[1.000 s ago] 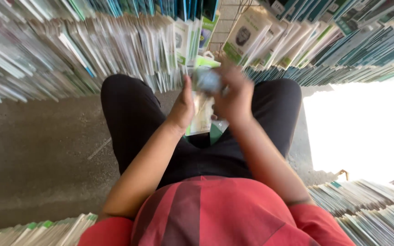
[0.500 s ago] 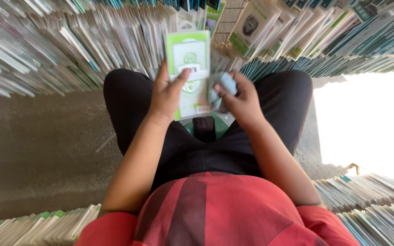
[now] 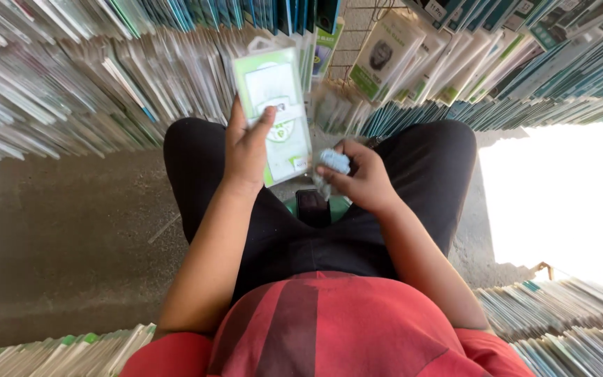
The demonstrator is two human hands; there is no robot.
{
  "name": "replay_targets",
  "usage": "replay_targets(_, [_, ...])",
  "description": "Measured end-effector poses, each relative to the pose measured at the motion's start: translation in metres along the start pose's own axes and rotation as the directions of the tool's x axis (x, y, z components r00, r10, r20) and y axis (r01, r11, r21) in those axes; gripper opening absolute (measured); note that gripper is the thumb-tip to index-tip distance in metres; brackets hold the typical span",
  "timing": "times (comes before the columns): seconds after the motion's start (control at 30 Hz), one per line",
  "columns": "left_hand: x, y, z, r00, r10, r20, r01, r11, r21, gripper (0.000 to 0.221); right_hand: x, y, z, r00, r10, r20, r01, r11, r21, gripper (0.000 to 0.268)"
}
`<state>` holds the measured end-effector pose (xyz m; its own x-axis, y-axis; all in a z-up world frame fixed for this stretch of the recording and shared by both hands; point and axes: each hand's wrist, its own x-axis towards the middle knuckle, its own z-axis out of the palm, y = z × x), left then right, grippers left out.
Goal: Organizing and wiping down phone screen protector packages on hanging racks in a store.
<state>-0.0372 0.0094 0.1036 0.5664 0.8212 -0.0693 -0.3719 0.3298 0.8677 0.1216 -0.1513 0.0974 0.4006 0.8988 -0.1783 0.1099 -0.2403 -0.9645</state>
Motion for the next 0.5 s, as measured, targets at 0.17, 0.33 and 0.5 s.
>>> replay_targets(0.17, [-0.003,0.015,0.003,0.981,-0.089,0.171,0.13,0.96,-0.247,0.058,0.009,-0.013,-0.013,0.98,-0.162,-0.115,0.144,0.979,-0.146,0.028])
replay_targets(0.33, [-0.013,-0.013,0.021,0.886,-0.363,0.289,0.419,0.893,-0.162,0.057,0.026,-0.054,-0.003,0.821,-0.508,-0.259,0.395,0.834,-0.384,0.028])
replay_targets(0.5, [-0.006,-0.008,0.027,0.921,-0.365,0.139,0.388,0.894,-0.224,0.072,-0.007,-0.056,0.031,0.906,-0.412,-0.099,0.369,0.882,-0.294,0.03])
